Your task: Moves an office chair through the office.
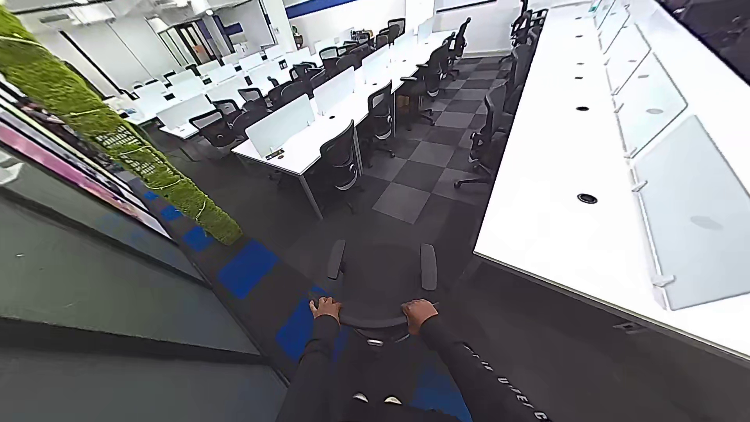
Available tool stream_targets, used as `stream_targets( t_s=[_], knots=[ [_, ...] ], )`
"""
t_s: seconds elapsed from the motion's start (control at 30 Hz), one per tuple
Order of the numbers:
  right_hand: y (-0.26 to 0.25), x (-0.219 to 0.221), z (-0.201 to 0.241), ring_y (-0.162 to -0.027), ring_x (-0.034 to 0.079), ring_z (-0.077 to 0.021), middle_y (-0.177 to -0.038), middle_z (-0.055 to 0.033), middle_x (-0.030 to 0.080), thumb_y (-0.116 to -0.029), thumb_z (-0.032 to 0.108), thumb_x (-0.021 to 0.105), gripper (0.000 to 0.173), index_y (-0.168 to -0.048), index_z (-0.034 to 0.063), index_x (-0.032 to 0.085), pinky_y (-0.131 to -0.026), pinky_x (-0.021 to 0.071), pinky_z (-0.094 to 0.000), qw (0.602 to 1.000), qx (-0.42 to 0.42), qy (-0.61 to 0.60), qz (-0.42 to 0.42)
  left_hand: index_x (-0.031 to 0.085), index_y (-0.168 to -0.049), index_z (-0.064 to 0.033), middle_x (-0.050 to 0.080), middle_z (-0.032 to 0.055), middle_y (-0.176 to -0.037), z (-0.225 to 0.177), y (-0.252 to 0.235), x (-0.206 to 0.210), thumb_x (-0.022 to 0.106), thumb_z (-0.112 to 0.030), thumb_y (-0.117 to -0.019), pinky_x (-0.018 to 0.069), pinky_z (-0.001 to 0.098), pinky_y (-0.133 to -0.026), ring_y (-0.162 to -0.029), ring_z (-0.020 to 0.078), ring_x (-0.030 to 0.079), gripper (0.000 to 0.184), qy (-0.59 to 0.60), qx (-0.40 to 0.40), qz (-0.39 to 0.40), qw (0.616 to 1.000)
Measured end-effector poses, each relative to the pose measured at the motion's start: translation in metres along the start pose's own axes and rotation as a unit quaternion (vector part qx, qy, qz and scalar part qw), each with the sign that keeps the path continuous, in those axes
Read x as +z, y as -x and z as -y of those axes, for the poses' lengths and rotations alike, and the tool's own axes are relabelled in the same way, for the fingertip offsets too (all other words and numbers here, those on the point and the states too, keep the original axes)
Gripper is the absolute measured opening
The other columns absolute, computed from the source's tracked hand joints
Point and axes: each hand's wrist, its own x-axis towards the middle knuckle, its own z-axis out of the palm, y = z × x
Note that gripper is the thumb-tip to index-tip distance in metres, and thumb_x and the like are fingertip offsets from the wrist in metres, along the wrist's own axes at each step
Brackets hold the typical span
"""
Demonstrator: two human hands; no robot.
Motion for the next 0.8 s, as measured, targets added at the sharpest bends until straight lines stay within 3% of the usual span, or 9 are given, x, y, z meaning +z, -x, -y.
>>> stream_targets(
  t_s=[0.37, 0.5, 0.8],
  knots=[
    [-0.14, -0.073, 0.007, -0.114, 0.068, -0.0344, -0.117, -0.0145, 0.073, -0.0772, 0.032, 0.079, 0.049, -0.118, 0.0066, 0.07, -0.1, 0.0495, -0.0588, 0.997, 0.079, -0.007, 0.001, 0.065, -0.137, -0.0391, 0.055, -0.0076, -0.151, 0.046, -0.159, -0.083, 0.083, -0.026, -0.0727, 0.0092, 0.0775, -0.119, -0.151, 0.0307, 0.034, 0.068, 0.006, 0.057, -0.031, 0.998],
    [-0.186, -0.1, 0.006, -0.117, 0.067, -0.0341, -0.119, -0.0144, 0.073, -0.0789, 0.032, 0.078, 0.049, -0.12, 0.0069, 0.069, -0.102, 0.0484, -0.0588, 0.991, 0.131, -0.017, 0.031, 0.066, -0.137, -0.0364, 0.055, -0.0054, -0.153, 0.051, -0.22, -0.119, 0.082, -0.026, -0.0753, 0.0085, 0.0784, -0.118, -0.151, 0.0324, 0.035, 0.065, -0.009, 0.09, -0.032, 0.995],
    [-0.256, -0.135, -0.001, -0.118, 0.067, -0.0344, -0.121, -0.0142, 0.073, -0.0801, 0.032, 0.077, 0.049, -0.122, 0.0074, 0.069, -0.101, 0.0494, -0.059, 0.976, 0.206, -0.067, 0.01, 0.066, -0.138, -0.0316, 0.052, -0.0011, -0.156, 0.045, -0.334, -0.196, 0.066, -0.011, -0.0936, 0.0063, 0.0761, -0.121, -0.153, 0.0338, 0.032, 0.049, -0.038, 0.161, -0.018, 0.986]
  ],
)
